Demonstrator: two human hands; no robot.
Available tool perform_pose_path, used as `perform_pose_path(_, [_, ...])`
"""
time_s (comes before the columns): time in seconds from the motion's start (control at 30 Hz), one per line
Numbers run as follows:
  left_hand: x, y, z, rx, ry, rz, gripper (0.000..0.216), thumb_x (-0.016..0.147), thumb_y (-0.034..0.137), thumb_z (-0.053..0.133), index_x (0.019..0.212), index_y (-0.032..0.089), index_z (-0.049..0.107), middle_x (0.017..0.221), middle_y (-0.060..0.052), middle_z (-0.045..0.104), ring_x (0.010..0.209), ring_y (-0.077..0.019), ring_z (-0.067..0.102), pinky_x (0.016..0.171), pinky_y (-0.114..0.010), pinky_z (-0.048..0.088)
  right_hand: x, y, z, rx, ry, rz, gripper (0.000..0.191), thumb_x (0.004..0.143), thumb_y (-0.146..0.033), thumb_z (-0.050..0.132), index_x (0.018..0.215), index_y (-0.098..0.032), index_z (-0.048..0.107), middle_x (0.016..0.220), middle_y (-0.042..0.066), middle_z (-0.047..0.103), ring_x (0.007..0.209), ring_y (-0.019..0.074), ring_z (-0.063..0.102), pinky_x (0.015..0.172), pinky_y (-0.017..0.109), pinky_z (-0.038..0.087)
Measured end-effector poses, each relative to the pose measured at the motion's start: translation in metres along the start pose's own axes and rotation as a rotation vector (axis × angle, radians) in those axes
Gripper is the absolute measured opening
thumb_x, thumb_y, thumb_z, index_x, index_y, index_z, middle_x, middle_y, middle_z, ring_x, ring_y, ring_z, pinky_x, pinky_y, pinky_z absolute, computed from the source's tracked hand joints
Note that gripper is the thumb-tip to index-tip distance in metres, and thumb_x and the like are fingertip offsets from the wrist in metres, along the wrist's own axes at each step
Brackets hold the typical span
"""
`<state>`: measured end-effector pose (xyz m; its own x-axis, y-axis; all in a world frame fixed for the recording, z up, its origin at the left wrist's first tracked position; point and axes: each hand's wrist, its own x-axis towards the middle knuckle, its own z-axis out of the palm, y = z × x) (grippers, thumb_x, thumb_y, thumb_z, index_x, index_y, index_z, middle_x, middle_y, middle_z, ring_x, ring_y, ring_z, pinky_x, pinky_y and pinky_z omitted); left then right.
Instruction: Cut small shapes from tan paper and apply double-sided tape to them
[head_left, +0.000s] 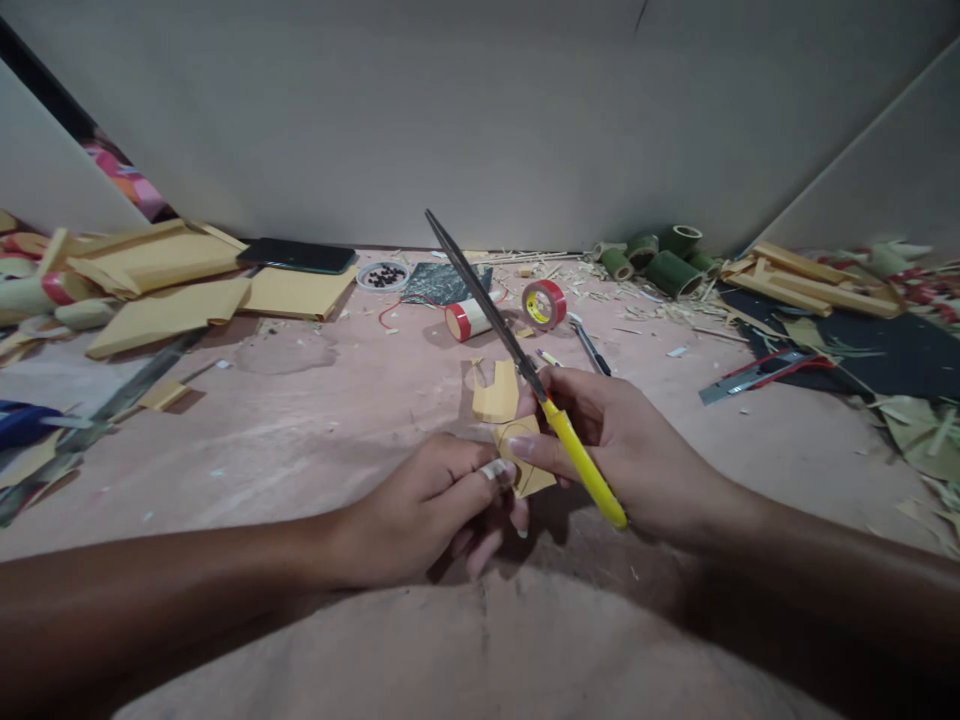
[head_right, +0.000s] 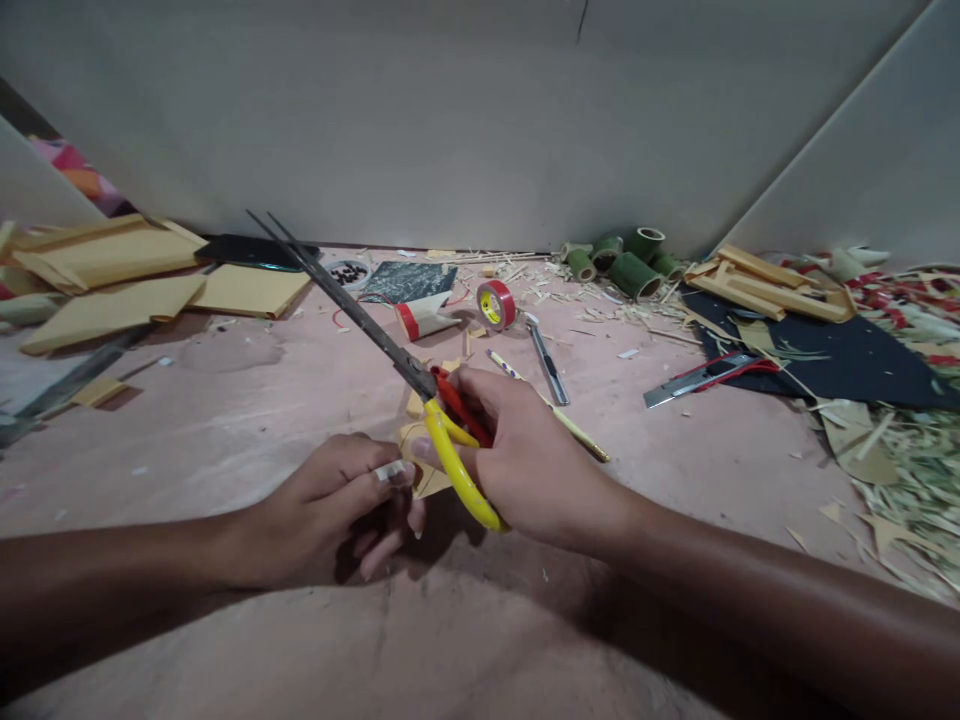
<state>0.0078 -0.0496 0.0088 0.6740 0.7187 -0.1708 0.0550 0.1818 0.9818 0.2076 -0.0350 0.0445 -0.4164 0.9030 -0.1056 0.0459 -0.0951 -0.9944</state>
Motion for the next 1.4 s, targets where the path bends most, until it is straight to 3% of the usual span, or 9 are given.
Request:
perform_pose_path(0.17, [-0.001,0.003,0.002,0.013,0.154,0.022,0.041,0.102,0.045,0.048,0.077,0.016,0.064,0.045,0.003,0.055,0.038,-0.0072,0.044,0.037,-0.014,0.031,-0.001,0.002,0.0,0.007,-0.008,0.032,0.03,0.077,-0.026,0.087,0.083,-0.021,0.058,0.073,-0.007,0.056,0.061,0.0106,0.048,0.054,0.023,0.038])
perform_pose_path(0.37, [-0.002,-0.002,0.002,-0.029,0.148,0.017,0.04,0.098,0.045,0.056,0.074,0.016,0.066,0.048,0.002,0.057,0.039,-0.0085,0.048,0.036,-0.015,0.034,-0.005,-0.001,0.003,-0.025,0.003,0.049,0.023,0.076,-0.022,0.087,0.081,-0.019,0.065,0.069,-0.005,0.058,0.058,0.0102,0.047,0.051,0.023,0.037])
perform_pose_path(0.63, [-0.006,0.019,-0.004,-0.071,0.002,-0.092,0.04,0.089,0.048,0.066,0.072,0.012,0.072,0.054,-0.002,0.06,0.044,-0.0097,0.051,0.04,-0.017,0.034,-0.008,-0.015,0.002,0.142,-0.13,0.128,0.023,0.072,-0.011,0.086,0.074,-0.019,0.064,0.062,-0.008,0.057,0.049,0.0064,0.045,0.044,0.018,0.034])
perform_pose_path(0.77, [-0.005,0.027,-0.006,0.006,-0.141,-0.127,0.044,0.098,0.048,0.056,0.08,0.012,0.072,0.056,-0.003,0.062,0.044,-0.0076,0.043,0.043,-0.018,0.03,-0.008,-0.02,-0.002,0.04,-0.163,0.16,0.024,0.073,-0.012,0.086,0.072,-0.018,0.062,0.057,-0.009,0.056,0.048,0.0067,0.046,0.043,0.019,0.032])
perform_pose_path(0.87, [-0.004,0.026,-0.007,0.019,-0.21,-0.163,0.042,0.102,0.046,0.051,0.085,0.012,0.07,0.056,-0.004,0.065,0.045,-0.0083,0.042,0.045,-0.019,0.03,-0.007,-0.023,-0.005,-0.039,-0.19,0.147,0.026,0.073,-0.017,0.087,0.069,-0.018,0.061,0.06,-0.007,0.057,0.049,0.0076,0.048,0.047,0.021,0.038])
perform_pose_path(1.13, [-0.004,0.027,-0.001,0.011,-0.2,-0.11,0.049,0.102,0.056,0.05,0.08,0.014,0.064,0.062,-0.007,0.071,0.044,-0.0073,0.042,0.041,-0.016,0.032,-0.005,-0.027,-0.008,-0.068,-0.218,0.153,0.026,0.073,-0.021,0.088,0.074,-0.016,0.063,0.065,-0.006,0.057,0.053,0.008,0.049,0.048,0.021,0.039])
perform_pose_path(1.23, [-0.005,0.028,0.003,0.007,-0.123,-0.057,0.048,0.103,0.053,0.05,0.076,0.016,0.062,0.058,-0.006,0.071,0.039,-0.0061,0.039,0.038,-0.015,0.031,-0.004,-0.027,-0.008,-0.048,-0.202,0.131,0.03,0.072,-0.024,0.09,0.073,-0.017,0.062,0.066,-0.007,0.056,0.054,0.008,0.049,0.049,0.021,0.039])
perform_pose_path(1.4, [-0.002,0.037,0.001,0.067,0.222,0.073,0.037,0.1,0.038,0.052,0.071,0.018,0.061,0.05,-0.001,0.069,0.037,-0.0075,0.046,0.038,-0.014,0.035,-0.004,-0.018,-0.014,-0.062,-0.07,0.045,0.038,0.075,-0.039,0.091,0.077,-0.02,0.057,0.069,-0.007,0.051,0.059,0.0092,0.046,0.053,0.022,0.036])
